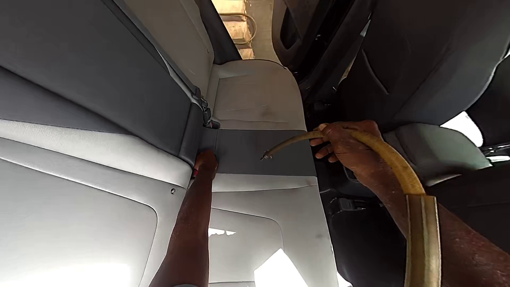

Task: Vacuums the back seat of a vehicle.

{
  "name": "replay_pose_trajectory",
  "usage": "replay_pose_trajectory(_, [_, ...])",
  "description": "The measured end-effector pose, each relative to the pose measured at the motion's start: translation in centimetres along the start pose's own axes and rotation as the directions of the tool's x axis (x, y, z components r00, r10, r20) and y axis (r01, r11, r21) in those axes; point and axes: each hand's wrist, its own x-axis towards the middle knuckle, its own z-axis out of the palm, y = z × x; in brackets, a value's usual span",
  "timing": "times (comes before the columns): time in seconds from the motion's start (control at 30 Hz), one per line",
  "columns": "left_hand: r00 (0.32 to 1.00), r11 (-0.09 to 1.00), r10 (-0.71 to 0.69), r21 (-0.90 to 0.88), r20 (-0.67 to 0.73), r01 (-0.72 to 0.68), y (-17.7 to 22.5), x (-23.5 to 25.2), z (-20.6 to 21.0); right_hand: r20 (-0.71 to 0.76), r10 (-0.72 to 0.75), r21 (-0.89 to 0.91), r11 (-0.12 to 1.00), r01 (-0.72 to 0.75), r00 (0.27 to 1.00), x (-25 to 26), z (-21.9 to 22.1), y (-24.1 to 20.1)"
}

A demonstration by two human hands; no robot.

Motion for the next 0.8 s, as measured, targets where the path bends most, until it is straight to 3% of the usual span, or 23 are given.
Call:
replay_pose_trajectory(0.2, [0.992, 0.997, 0.07, 0.025, -0.106, -0.068, -0.8, -2.1, -0.1, 0.093, -0.031, -0.231, 0.972, 0.052, 0.995, 0.9, 0.3, 6.4])
replay_pose_trajectory(0.37, [0.972, 0.992, 0.046, -0.104, -0.232, -0.072, -3.6, -5.9, 0.0, 0.071, 0.046, -0.13, 0.991, -0.036, 0.996, 2.1, 1.7, 7.6])
replay_pose_trajectory(0.43, [0.959, 0.98, 0.011, -0.185, -0.284, -0.066, -5.1, -7.1, 1.2, 0.054, 0.01, -0.129, 0.992, -0.003, 0.998, 3.2, 2.5, 7.3])
replay_pose_trajectory(0.53, [0.935, 0.961, 0.014, -0.254, -0.355, -0.111, -7.2, -8.0, 4.1, 0.024, -0.106, -0.171, 0.979, 0.108, 0.994, 4.6, 4.3, 6.0])
replay_pose_trajectory(0.67, [0.856, 0.936, 0.201, -0.164, -0.477, -0.311, -9.9, -7.9, 8.1, 0.028, -0.276, -0.161, 0.947, 0.277, 0.961, 6.1, 6.3, 1.6])
replay_pose_trajectory(0.8, [0.841, 0.918, 0.364, 0.003, -0.401, -0.396, -10.2, -7.4, 7.4, -0.036, -0.298, -0.01, 0.954, 0.298, 0.954, 8.2, 7.1, -4.4])
